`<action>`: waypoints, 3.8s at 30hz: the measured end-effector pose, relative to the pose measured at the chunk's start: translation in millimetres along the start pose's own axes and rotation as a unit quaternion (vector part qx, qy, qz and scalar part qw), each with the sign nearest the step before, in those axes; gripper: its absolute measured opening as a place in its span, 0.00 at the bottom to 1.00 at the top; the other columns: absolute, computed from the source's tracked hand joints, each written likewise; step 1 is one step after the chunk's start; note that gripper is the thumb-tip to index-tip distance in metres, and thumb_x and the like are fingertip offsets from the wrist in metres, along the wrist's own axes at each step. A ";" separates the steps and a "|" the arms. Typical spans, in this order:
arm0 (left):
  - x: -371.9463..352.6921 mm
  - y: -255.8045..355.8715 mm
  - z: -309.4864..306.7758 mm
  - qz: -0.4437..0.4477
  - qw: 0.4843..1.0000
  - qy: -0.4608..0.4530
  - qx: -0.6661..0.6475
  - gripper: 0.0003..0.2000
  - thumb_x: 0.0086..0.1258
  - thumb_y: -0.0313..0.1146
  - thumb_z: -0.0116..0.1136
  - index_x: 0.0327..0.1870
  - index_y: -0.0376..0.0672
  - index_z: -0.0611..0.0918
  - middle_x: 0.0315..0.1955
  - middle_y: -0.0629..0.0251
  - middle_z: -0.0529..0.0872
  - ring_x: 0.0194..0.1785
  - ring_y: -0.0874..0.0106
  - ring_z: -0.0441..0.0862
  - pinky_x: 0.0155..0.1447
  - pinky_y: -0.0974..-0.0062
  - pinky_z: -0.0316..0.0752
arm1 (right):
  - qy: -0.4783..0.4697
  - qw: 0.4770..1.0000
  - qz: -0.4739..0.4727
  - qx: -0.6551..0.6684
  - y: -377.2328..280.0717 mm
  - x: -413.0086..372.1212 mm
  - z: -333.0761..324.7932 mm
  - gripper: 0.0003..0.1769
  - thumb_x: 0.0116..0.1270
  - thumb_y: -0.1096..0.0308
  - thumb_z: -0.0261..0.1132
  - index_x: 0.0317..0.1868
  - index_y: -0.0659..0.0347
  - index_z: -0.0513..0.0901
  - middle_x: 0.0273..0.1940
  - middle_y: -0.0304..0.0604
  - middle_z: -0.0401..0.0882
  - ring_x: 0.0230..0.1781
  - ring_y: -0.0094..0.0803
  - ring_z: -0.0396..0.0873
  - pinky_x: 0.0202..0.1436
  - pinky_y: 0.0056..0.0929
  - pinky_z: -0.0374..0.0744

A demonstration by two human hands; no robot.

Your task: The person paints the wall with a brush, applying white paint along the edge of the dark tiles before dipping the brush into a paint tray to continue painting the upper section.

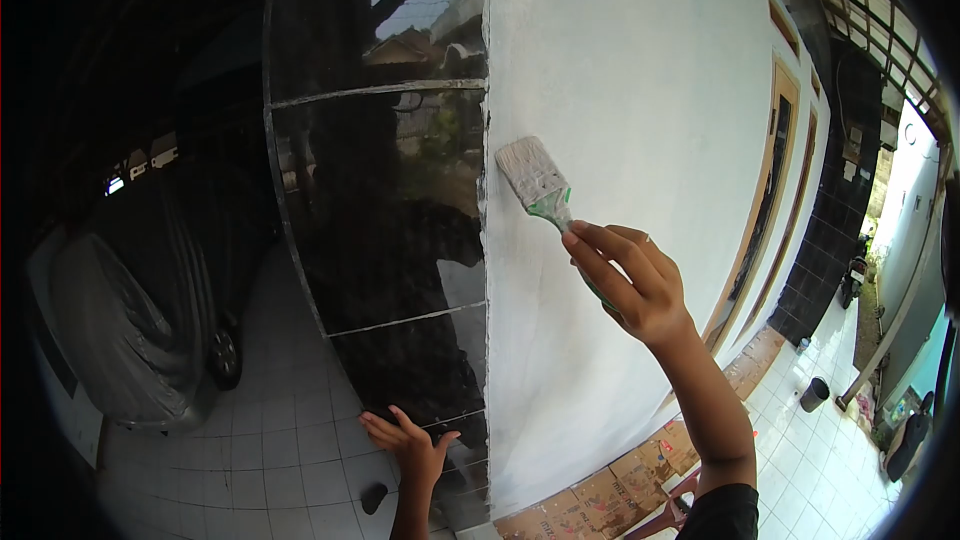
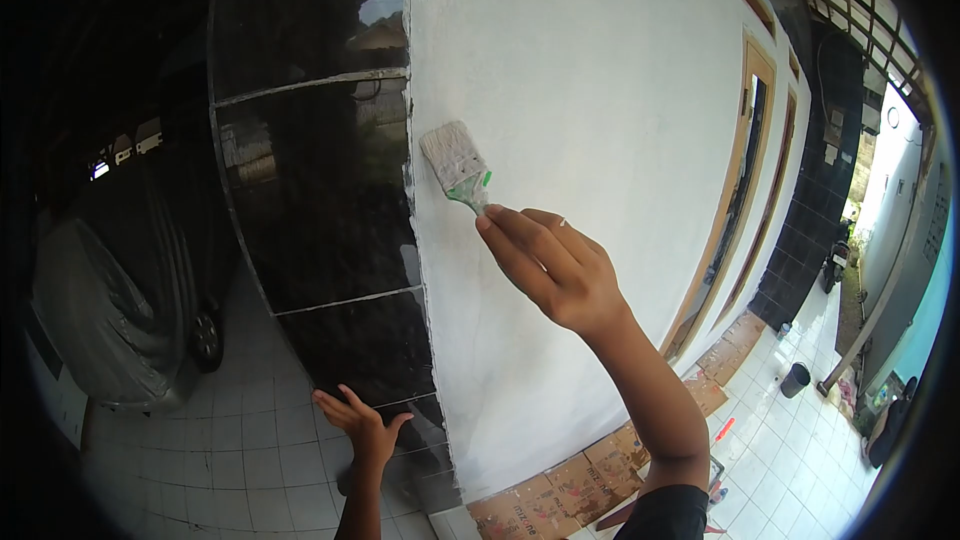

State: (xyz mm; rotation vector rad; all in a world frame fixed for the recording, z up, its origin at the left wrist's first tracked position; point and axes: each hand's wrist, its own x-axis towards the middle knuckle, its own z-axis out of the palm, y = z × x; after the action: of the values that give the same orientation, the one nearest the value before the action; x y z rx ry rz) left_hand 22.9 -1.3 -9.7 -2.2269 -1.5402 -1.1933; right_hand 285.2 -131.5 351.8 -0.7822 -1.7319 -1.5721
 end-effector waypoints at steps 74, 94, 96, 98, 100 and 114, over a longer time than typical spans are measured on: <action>0.4 -1.2 -1.8 0.005 1.000 0.006 -0.022 0.72 0.53 0.67 0.71 0.79 0.38 0.26 0.71 0.25 0.12 0.76 0.23 0.19 0.69 0.21 0.35 | -0.014 0.987 0.141 0.082 -80.7 -99.0 2.5 0.22 0.49 0.79 0.79 0.47 0.61 0.90 0.46 0.40 0.86 0.35 0.30 0.85 0.31 0.24 0.83; 0.1 -0.8 -0.7 0.000 1.000 -0.008 -0.021 0.74 0.51 0.68 0.71 0.78 0.39 0.24 0.69 0.25 0.09 0.75 0.27 0.12 0.69 0.21 0.28 | 0.066 0.969 0.227 0.071 -83.0 -79.5 0.3 0.26 0.43 0.83 0.77 0.48 0.63 0.89 0.45 0.44 0.87 0.35 0.34 0.84 0.37 0.26 0.83; 0.8 -0.3 0.8 0.001 1.000 -0.008 -0.019 0.73 0.51 0.68 0.71 0.78 0.39 0.24 0.69 0.25 0.09 0.75 0.27 0.12 0.70 0.22 0.28 | 0.087 0.968 0.229 0.059 -74.5 -71.3 9.7 0.26 0.43 0.85 0.76 0.48 0.63 0.89 0.45 0.44 0.87 0.35 0.34 0.85 0.37 0.27 0.83; 0.6 0.2 -1.8 0.000 1.000 -0.004 -0.016 0.73 0.52 0.68 0.70 0.78 0.39 0.24 0.69 0.25 0.09 0.75 0.28 0.12 0.70 0.22 0.29 | 0.079 0.964 0.244 0.068 -77.6 -78.0 16.3 0.26 0.44 0.85 0.76 0.48 0.62 0.89 0.45 0.44 0.87 0.36 0.34 0.85 0.37 0.27 0.83; 2.4 2.0 -6.2 0.005 1.000 -0.007 -0.022 0.73 0.52 0.68 0.70 0.78 0.40 0.23 0.69 0.25 0.09 0.76 0.28 0.12 0.70 0.22 0.29 | 0.064 0.959 0.264 0.084 -84.1 -87.8 19.8 0.26 0.45 0.85 0.75 0.49 0.63 0.89 0.44 0.45 0.87 0.36 0.35 0.85 0.38 0.28 0.83; 2.7 5.5 -6.1 -0.024 1.000 -0.002 -0.011 0.76 0.46 0.68 0.74 0.78 0.44 0.22 0.71 0.29 0.09 0.77 0.30 0.13 0.72 0.24 0.30 | 0.086 0.962 0.230 0.122 -67.2 -81.9 20.6 0.26 0.44 0.87 0.74 0.48 0.65 0.89 0.44 0.46 0.87 0.36 0.35 0.84 0.37 0.27 0.83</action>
State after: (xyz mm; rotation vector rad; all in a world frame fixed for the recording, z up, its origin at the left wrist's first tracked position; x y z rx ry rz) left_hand 24.9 -5.3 -2.2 -2.2192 -1.5979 -1.2271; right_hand 279.4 -117.4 244.9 -0.8239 -1.4510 -1.0572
